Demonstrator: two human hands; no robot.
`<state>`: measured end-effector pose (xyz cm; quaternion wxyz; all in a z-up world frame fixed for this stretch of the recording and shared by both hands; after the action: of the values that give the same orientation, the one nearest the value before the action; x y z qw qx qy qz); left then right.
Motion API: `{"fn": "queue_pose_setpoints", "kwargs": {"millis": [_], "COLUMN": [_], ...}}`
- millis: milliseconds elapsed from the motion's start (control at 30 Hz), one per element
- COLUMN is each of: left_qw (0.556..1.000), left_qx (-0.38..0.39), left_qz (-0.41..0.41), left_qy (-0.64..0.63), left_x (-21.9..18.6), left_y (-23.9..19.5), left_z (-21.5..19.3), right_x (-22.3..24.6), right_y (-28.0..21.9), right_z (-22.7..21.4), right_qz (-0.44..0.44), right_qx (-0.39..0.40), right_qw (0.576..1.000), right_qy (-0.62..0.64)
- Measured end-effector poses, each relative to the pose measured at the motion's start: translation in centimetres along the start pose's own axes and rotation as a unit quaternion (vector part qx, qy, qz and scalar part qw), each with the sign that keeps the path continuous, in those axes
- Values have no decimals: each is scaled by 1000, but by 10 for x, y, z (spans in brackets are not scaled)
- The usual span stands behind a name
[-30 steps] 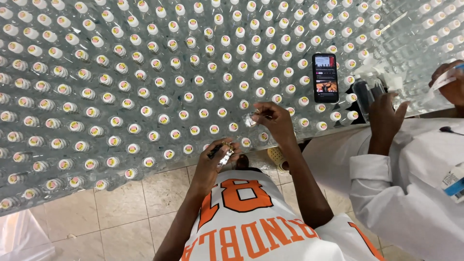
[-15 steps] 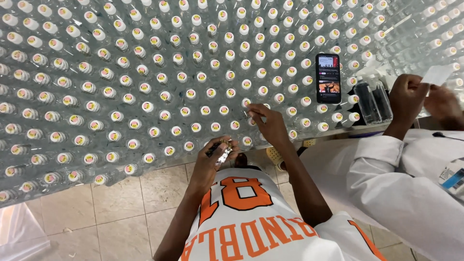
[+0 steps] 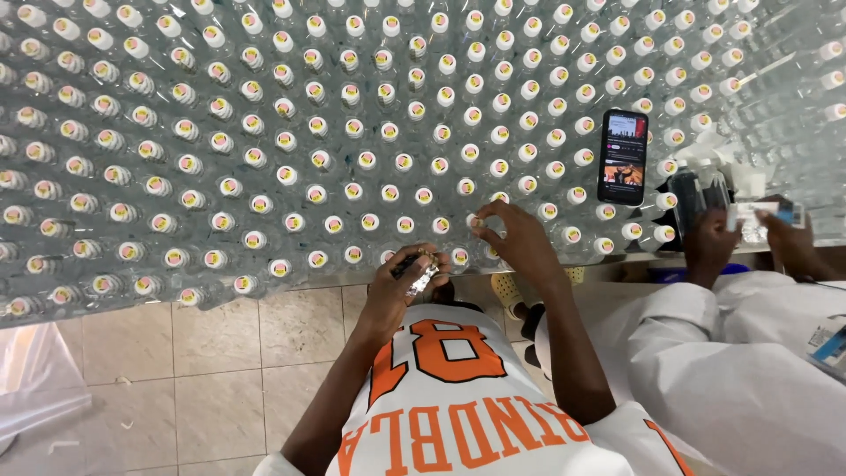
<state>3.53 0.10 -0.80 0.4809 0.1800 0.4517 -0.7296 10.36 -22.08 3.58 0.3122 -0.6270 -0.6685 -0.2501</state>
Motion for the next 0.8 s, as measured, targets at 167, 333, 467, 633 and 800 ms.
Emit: {"fn": "queue_pose_setpoints", "kwargs": {"millis": [167,333,467,633,800], "left_qw": [1000,999,994,990,995], "left_qx": [1,4,14,11,50], "left_qz": [7,6,-15,-18,-4], "left_qy": [4,-34,-109,-142,-84], "left_x": [-3,33,33,47,53], "left_y": [-5,12,11,12,6], "left_z": [21,17,31,46,57], "right_x": [-46,-38,-27,-2,-14], "right_y": [3,5,2,-19,-35], "right_z": [25,23,13,-28,-28], "right_qz": [-68,-126,-132,-105,-73], "right_qx": [-6,40,66,-35,-29], "right_qw": [989,974,969,994,982], "right_qy": [-133,-182,-197,4,172]}}
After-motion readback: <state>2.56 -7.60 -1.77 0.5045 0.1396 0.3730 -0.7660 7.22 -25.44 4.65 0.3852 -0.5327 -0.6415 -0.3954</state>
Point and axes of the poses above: each hand's wrist, its own y-axis towards the middle knuckle, its own z-axis out of the palm, x = y × z, the point moved 5 cm from there along y, towards the middle knuckle, and after that the axes turned 10 degrees about -x, right-handed, at the moved point
